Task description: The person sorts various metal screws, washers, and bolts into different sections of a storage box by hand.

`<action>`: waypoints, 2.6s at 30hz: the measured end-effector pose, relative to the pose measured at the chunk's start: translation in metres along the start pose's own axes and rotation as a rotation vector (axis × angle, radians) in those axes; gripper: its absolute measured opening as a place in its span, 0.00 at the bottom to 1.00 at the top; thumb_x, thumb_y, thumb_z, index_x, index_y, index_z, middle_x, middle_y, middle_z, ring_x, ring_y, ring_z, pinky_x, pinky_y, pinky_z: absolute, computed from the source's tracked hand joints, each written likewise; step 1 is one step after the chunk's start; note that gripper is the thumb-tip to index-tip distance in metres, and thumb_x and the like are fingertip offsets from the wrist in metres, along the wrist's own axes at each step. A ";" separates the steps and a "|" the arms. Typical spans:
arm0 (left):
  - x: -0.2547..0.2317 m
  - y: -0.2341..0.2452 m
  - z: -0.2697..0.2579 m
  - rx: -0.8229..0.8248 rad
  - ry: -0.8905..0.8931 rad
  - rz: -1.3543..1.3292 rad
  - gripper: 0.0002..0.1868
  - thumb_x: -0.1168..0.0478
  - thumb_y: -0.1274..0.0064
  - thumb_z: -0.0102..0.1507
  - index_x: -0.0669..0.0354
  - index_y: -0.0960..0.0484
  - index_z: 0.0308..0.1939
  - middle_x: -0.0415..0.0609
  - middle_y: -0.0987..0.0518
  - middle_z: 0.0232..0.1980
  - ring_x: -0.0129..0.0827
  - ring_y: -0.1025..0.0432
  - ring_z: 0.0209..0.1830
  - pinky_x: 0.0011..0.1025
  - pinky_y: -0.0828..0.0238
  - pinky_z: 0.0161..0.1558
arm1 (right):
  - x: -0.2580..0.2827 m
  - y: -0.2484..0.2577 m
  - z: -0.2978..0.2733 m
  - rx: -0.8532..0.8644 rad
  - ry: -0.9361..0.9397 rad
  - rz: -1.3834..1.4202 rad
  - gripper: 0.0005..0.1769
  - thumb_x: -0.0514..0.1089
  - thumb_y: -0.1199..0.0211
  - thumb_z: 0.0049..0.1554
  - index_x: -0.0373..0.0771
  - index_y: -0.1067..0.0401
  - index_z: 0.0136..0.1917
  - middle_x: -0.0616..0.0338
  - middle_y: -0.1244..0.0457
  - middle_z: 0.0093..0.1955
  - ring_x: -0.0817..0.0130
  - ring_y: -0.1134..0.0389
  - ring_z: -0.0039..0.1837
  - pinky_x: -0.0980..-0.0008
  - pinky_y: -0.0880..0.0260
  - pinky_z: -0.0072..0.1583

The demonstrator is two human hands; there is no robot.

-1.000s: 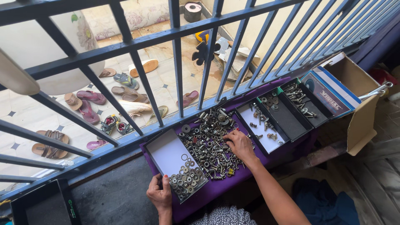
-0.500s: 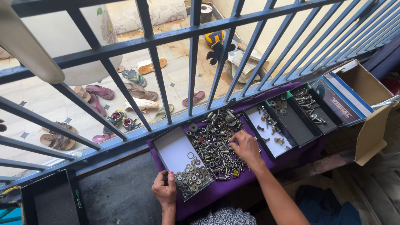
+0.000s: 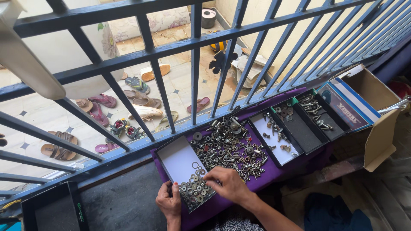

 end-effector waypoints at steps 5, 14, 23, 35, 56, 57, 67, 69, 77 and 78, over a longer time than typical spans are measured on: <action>0.004 -0.003 0.001 0.026 0.055 0.023 0.22 0.49 0.46 0.62 0.70 0.16 0.39 0.54 0.19 0.25 0.39 0.24 0.25 0.36 0.29 0.31 | -0.055 0.019 0.005 -0.027 -0.205 -0.314 0.11 0.45 0.33 0.57 0.43 0.23 0.54 0.59 0.31 0.55 0.65 0.26 0.52 0.64 0.26 0.58; -0.002 -0.002 0.002 0.024 0.020 0.023 0.22 0.49 0.47 0.62 0.68 0.16 0.38 0.56 0.17 0.32 0.44 0.20 0.32 0.38 0.26 0.36 | -0.109 -0.007 0.010 0.046 -0.318 -0.546 0.41 0.49 0.27 0.50 0.44 0.40 0.73 0.40 0.53 0.76 0.43 0.51 0.75 0.41 0.42 0.69; -0.014 0.000 0.005 -0.001 -0.012 0.063 0.17 0.52 0.47 0.62 0.65 0.16 0.37 0.56 0.19 0.31 0.49 0.23 0.32 0.41 0.28 0.37 | -0.111 0.008 0.021 0.173 -0.399 -0.557 0.42 0.55 0.24 0.47 0.53 0.39 0.70 0.49 0.49 0.71 0.47 0.47 0.72 0.50 0.35 0.67; -0.025 0.003 -0.006 -0.028 0.249 0.103 0.23 0.46 0.53 0.64 0.63 0.15 0.42 0.59 0.15 0.36 0.49 0.20 0.37 0.41 0.27 0.42 | -0.128 0.003 0.030 0.323 -0.308 -0.688 0.46 0.64 0.26 0.48 0.51 0.43 0.72 0.43 0.49 0.65 0.42 0.47 0.71 0.51 0.28 0.62; -0.035 -0.002 -0.071 -0.428 0.136 -0.204 0.19 0.54 0.48 0.62 0.70 0.16 0.43 0.53 0.18 0.24 0.32 0.24 0.25 0.29 0.29 0.33 | -0.131 -0.010 0.028 0.384 0.106 -0.846 0.44 0.62 0.30 0.51 0.35 0.35 0.71 0.41 0.29 0.48 0.44 0.30 0.59 0.55 0.25 0.56; -0.035 -0.003 -0.071 -0.434 0.154 -0.188 0.19 0.54 0.49 0.63 0.70 0.16 0.43 0.54 0.19 0.23 0.32 0.24 0.24 0.29 0.29 0.32 | -0.131 -0.009 0.028 0.387 0.105 -0.849 0.43 0.62 0.30 0.51 0.35 0.35 0.71 0.41 0.29 0.48 0.45 0.29 0.58 0.55 0.24 0.55; -0.039 -0.001 -0.068 -0.452 0.116 -0.144 0.18 0.55 0.47 0.61 0.70 0.16 0.40 0.54 0.16 0.26 0.32 0.22 0.27 0.30 0.27 0.34 | -0.123 -0.003 0.021 0.320 0.105 -0.875 0.45 0.66 0.32 0.51 0.38 0.35 0.72 0.40 0.31 0.50 0.50 0.29 0.57 0.58 0.24 0.52; -0.038 -0.001 -0.069 -0.451 0.119 -0.161 0.18 0.55 0.47 0.61 0.70 0.16 0.40 0.55 0.16 0.27 0.32 0.21 0.27 0.30 0.27 0.34 | -0.124 -0.003 0.020 0.314 0.109 -0.872 0.45 0.66 0.32 0.51 0.38 0.35 0.72 0.41 0.31 0.50 0.50 0.29 0.57 0.58 0.24 0.52; -0.030 -0.003 -0.068 -0.464 0.124 -0.021 0.17 0.54 0.47 0.61 0.67 0.15 0.42 0.59 0.17 0.30 0.40 0.21 0.27 0.34 0.26 0.35 | -0.117 0.001 0.018 0.336 0.020 -0.851 0.39 0.64 0.32 0.52 0.39 0.34 0.68 0.40 0.32 0.51 0.50 0.30 0.58 0.59 0.25 0.54; -0.030 -0.004 -0.066 -0.469 0.099 0.011 0.17 0.54 0.47 0.62 0.67 0.15 0.42 0.60 0.18 0.31 0.42 0.21 0.28 0.35 0.26 0.35 | -0.115 0.004 0.018 0.308 0.038 -0.838 0.40 0.63 0.31 0.52 0.39 0.34 0.68 0.39 0.33 0.51 0.49 0.30 0.58 0.58 0.25 0.54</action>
Point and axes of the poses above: each hand's wrist, its own z-axis towards the middle knuckle, its own y-axis out of the back of the hand, x = y × z, the point moved 6 cm from there along z, towards the middle knuckle
